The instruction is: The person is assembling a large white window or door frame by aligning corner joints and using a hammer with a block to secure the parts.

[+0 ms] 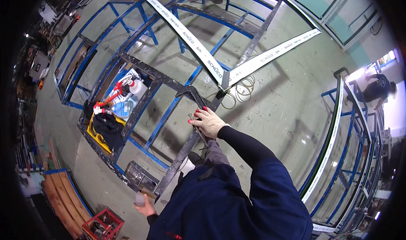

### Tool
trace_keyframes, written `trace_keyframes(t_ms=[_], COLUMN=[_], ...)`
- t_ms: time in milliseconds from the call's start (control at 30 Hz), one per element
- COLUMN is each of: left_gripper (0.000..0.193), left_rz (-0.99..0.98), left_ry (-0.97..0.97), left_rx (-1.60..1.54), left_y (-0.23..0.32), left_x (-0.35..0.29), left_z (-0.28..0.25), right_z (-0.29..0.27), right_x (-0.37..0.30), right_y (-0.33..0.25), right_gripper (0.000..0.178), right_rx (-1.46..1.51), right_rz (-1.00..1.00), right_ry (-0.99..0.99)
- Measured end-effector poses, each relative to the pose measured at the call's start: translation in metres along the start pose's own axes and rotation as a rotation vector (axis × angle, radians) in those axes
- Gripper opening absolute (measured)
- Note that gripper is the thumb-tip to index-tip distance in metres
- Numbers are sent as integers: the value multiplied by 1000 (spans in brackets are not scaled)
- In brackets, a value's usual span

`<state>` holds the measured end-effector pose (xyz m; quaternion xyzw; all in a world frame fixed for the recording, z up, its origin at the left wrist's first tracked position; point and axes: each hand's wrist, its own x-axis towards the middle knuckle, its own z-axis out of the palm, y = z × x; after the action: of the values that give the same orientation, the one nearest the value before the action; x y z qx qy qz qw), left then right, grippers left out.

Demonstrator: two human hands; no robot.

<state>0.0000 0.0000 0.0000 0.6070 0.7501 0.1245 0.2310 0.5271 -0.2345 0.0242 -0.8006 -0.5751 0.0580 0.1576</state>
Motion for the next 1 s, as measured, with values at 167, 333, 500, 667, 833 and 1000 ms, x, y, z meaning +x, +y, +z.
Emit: trace_keyframes(t_ms=[167,333,500,667,833,1000], left_gripper=[105,95,88,83,64,45], left_rz=[21,118,79,270,150,-230], left_ry=[30,29,76,308,-630,-1070], left_rx=[10,-223,-465,-506,-1326,-1473], left_y=[13,3,15,65,263,402], left_x=[-22,-9,-17,-32,-134,-277], left_z=[18,11,11,7,63,146], right_z=[-6,-4,-6,-28,-31,-55], right_x=[-18,-20,-30,-66,-135,-150], right_y=[4,-6,7,62,179,250], right_gripper=[45,44,49,62,78,97], right_rx=[-39,10,46,437,615,1313], right_rz=[121,178,224,846,1087,1133], right_ry=[133,173,250,677,808,689])
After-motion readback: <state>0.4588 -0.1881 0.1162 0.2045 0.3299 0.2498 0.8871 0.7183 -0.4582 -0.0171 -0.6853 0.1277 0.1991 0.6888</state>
